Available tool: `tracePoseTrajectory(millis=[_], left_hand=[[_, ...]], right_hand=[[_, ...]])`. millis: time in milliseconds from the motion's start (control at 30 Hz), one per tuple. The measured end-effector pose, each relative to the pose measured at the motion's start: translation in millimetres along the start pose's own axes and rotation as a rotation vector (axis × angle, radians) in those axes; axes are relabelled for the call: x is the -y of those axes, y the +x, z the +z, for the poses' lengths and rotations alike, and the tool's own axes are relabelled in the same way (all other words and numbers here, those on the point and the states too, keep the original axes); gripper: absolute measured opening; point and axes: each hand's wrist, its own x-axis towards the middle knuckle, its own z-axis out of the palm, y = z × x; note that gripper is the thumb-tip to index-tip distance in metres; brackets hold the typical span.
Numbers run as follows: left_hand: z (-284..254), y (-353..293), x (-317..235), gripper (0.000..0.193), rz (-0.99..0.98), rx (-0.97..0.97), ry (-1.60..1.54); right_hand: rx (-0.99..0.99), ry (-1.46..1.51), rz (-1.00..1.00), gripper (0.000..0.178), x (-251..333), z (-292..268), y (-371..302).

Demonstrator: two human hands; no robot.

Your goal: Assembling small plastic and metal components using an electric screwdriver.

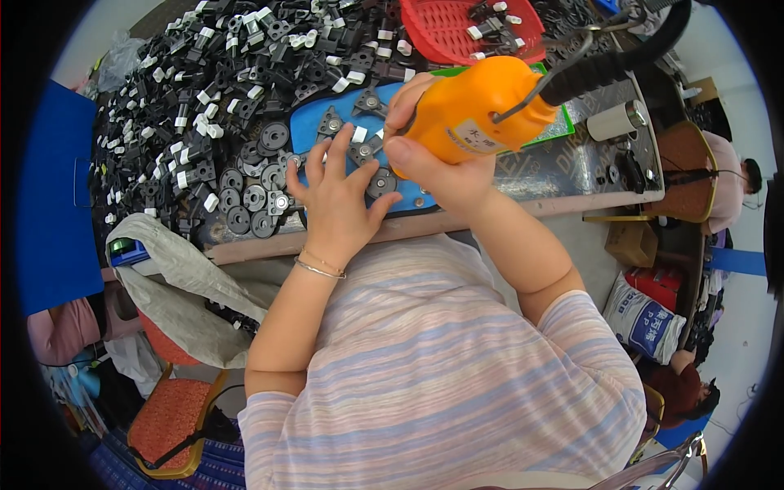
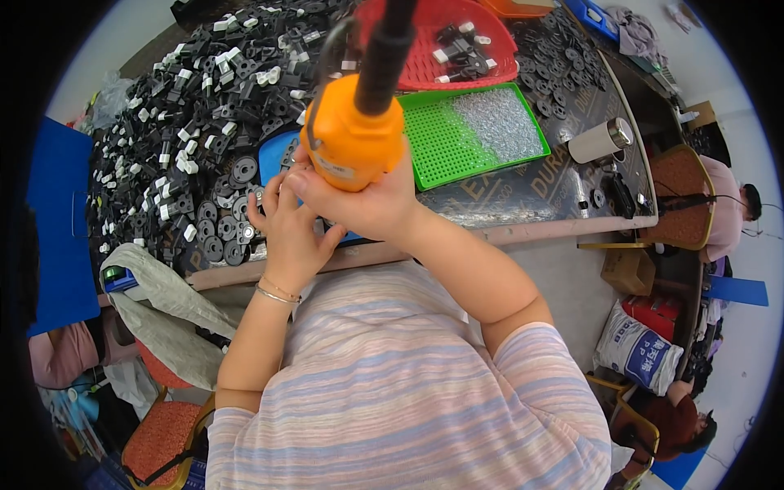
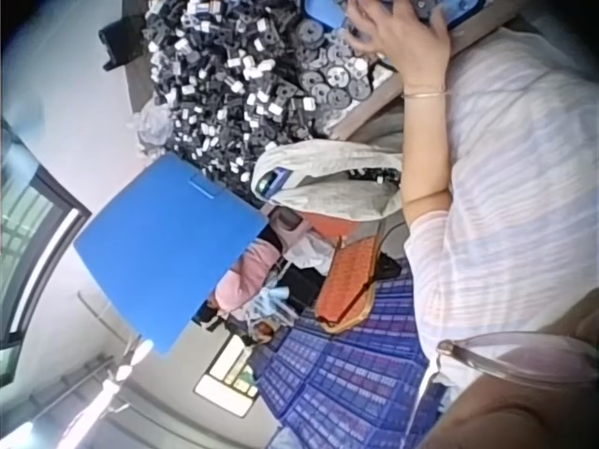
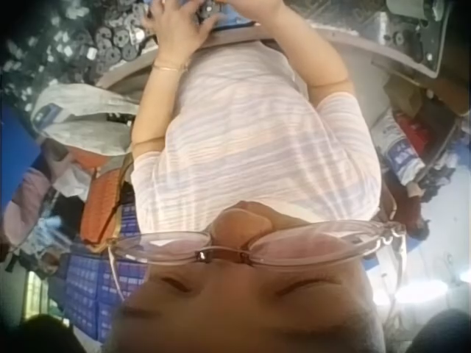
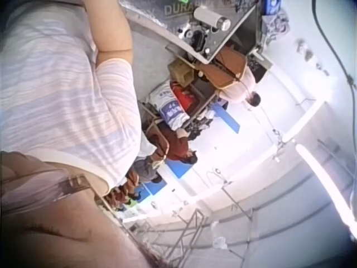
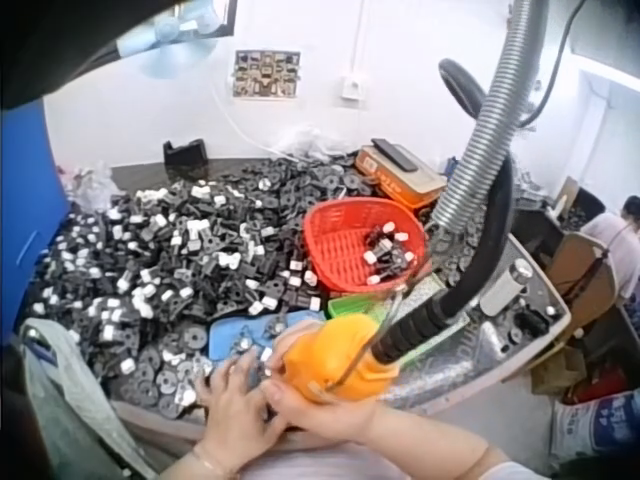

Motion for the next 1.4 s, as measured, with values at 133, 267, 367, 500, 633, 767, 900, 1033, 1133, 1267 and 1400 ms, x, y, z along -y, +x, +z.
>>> tracePoseTrajectory(millis=[133, 267, 367, 500, 633, 767, 900, 1033, 1133, 1267, 1400], left_hand=[[2, 0, 4, 0.038, -0.030, 0.055, 0.002], [3, 3, 4, 0.038, -0.032, 0.037, -0.005], [0, 6, 1, 0.037, -0.051, 0.031, -0.035], [-2, 7, 0, 0.037, -0.053, 0.068, -0.040], [-3, 9, 2, 0.037, -0.050, 0.104, -0.038], [-4, 8, 1, 0.038, -0.054, 0.112, -0.051], [-8, 10, -1, 0.039, -0.047, 0.151, -0.039], [-8, 11, -4, 0.036, -0.069, 0.125, -0.084], [-2, 10, -5, 0.029, -0.081, 0.074, -0.216], [3, 11, -2, 0.021, -0.092, 0.043, -0.323], [1, 11, -3, 0.014, -0.093, 0.010, -0.304]], right_hand=[[-0.014, -0.024, 0.072, 0.019, -1, 3, 0], [0.034, -0.069, 0.083, 0.017, -3, 2, 1], [0.086, -0.102, 0.040, 0.017, -7, 0, 3], [0.093, -0.067, 0.042, 0.018, -10, -1, 4], [0.099, 0.016, 0.079, 0.018, -8, -2, 9], [0.089, 0.104, 0.106, 0.021, -5, -12, 8], [0.186, 0.167, 0.017, 0.024, 5, -31, 19], [0.165, 0.197, 0.008, 0.023, 7, -35, 17], [0.128, 0.271, 0.006, 0.022, 6, -34, 12], [0.115, 0.284, -0.046, 0.022, 10, -32, 9], [0.125, 0.279, -0.065, 0.024, 14, -32, 9]])
